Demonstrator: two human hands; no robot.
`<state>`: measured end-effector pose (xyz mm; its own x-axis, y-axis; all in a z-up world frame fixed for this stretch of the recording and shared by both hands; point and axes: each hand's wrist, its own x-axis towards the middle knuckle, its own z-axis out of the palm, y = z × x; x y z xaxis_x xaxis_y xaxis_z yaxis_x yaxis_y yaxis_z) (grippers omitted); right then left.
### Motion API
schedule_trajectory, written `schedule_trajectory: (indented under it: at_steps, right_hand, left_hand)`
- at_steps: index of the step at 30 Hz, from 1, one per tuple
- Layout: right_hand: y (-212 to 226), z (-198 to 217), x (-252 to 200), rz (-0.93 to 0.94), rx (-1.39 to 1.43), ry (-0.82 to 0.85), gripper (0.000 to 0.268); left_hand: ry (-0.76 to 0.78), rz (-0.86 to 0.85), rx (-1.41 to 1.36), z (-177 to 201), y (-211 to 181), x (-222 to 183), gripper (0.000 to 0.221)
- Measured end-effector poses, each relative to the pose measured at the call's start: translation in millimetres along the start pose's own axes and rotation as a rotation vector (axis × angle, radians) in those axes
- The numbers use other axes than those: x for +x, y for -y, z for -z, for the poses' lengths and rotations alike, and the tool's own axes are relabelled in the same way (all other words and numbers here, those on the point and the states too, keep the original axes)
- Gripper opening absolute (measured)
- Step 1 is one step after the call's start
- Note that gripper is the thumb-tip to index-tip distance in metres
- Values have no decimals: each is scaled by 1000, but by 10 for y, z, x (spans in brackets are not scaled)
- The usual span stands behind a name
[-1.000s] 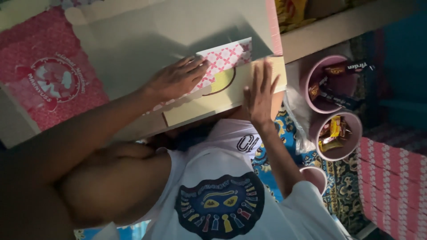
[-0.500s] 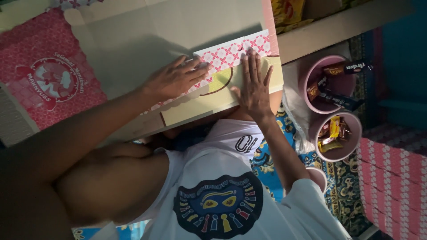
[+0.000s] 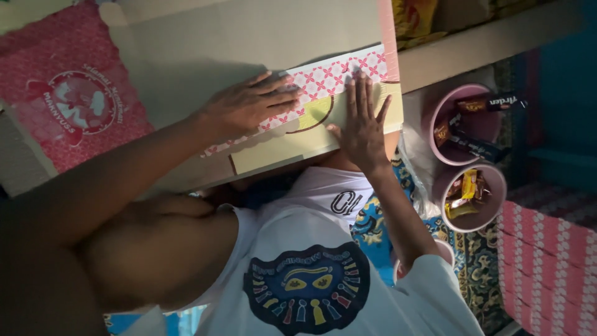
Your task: The person sits on the floor with a flat cardboard box on their lap and folds it into an open box, pressing the side panels and bottom flaps into shape by hand. They then take a decorative printed paper sheet, fold it, and press it into the box as a liner, smoothing it flat with their palms.
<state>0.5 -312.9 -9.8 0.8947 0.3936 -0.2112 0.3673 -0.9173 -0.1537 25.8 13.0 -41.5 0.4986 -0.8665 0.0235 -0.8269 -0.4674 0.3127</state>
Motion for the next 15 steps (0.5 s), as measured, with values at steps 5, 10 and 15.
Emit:
schedule_trajectory:
  at_steps: [5, 10, 15]
  right_hand:
    - [55, 65, 10, -20, -58, 22, 99]
    - [45, 121, 22, -10, -65, 26, 97]
    - [87, 153, 21, -20, -12, 9, 102]
  left_hand:
    - [45, 16, -46, -47, 33, 60, 95]
    - [44, 12, -32, -98, 34, 83, 98]
    - [-86, -57, -24, -45, 18, 81, 81]
